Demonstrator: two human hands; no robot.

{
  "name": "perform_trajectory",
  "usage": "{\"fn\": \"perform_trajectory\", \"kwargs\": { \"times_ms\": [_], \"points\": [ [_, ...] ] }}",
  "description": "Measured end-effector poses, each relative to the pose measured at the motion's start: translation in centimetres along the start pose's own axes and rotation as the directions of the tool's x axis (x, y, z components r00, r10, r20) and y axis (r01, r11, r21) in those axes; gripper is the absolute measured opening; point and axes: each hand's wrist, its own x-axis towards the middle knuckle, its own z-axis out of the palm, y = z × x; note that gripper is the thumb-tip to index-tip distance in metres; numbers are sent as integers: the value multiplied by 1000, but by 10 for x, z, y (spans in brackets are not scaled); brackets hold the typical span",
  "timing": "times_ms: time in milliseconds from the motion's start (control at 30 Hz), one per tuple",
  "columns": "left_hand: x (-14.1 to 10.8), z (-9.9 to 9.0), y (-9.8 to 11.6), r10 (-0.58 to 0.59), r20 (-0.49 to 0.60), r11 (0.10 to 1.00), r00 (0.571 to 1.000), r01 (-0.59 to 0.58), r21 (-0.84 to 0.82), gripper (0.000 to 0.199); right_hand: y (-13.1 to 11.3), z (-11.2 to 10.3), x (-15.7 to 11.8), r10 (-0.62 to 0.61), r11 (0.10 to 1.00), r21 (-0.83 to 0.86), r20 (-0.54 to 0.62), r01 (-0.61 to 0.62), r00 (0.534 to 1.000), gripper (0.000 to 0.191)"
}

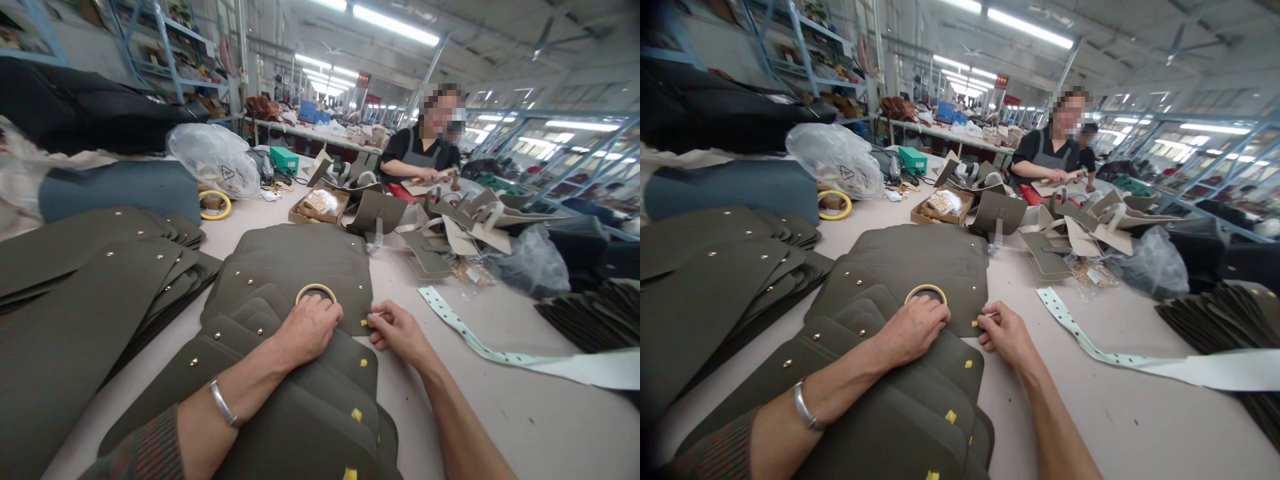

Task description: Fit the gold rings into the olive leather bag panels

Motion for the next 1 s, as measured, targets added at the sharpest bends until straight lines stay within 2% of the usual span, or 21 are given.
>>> {"fn": "perform_trajectory", "kwargs": {
  "times_ms": [67, 133, 300, 467, 600, 667, 733, 800, 867, 900, 1000],
  "points": [
    [0, 0, 0, 3, -8, 1000, 1000, -3, -10, 8, 3, -2, -3, -8, 1000, 23, 61, 7, 998, 23],
    [0, 0, 0, 0, -10, 1000, 1000, -1, -25, 8, 5, -2, -5, -51, 997, -54, 73, 55, 996, 23],
    [0, -3, 0, 9, -6, 995, 1000, -10, -98, 10, 1, 4, -1, -185, 934, -316, -23, 168, 982, 21],
    [-2, -5, 2, 4, -68, 978, 998, -18, -208, 18, -4, 15, -1, -291, 892, -377, -56, 250, 955, 22],
    [1, 1, -3, 42, -170, 967, 985, -83, -240, 22, -2, 19, 5, -317, 873, -422, -106, 246, 942, 19],
    [1, 0, -5, 42, -200, 960, 979, -95, -264, 21, -3, 17, 2, -272, 888, -400, -59, 226, 961, 19],
    [-1, -3, -5, 19, -203, 948, 979, -82, -306, 20, -5, 11, -4, -194, 916, -348, 56, 202, 979, 19],
    [-2, -4, -5, 9, -200, 933, 980, -80, -350, 19, -7, 4, -8, -147, 935, -297, 179, 196, 973, 18],
    [-1, -3, -7, 6, -209, 918, 978, -88, -386, 19, -6, -2, -7, -150, 945, -251, 242, 211, 959, 18],
    [-1, -2, -7, 9, -215, 911, 976, -96, -401, 19, -5, -3, -5, -182, 946, -230, 209, 229, 961, 19],
    [-1, -2, -6, 10, -222, 912, 975, -100, -398, 24, -3, -1, -3, -318, 938, -150, -25, 311, 948, 21]
  ]
}}
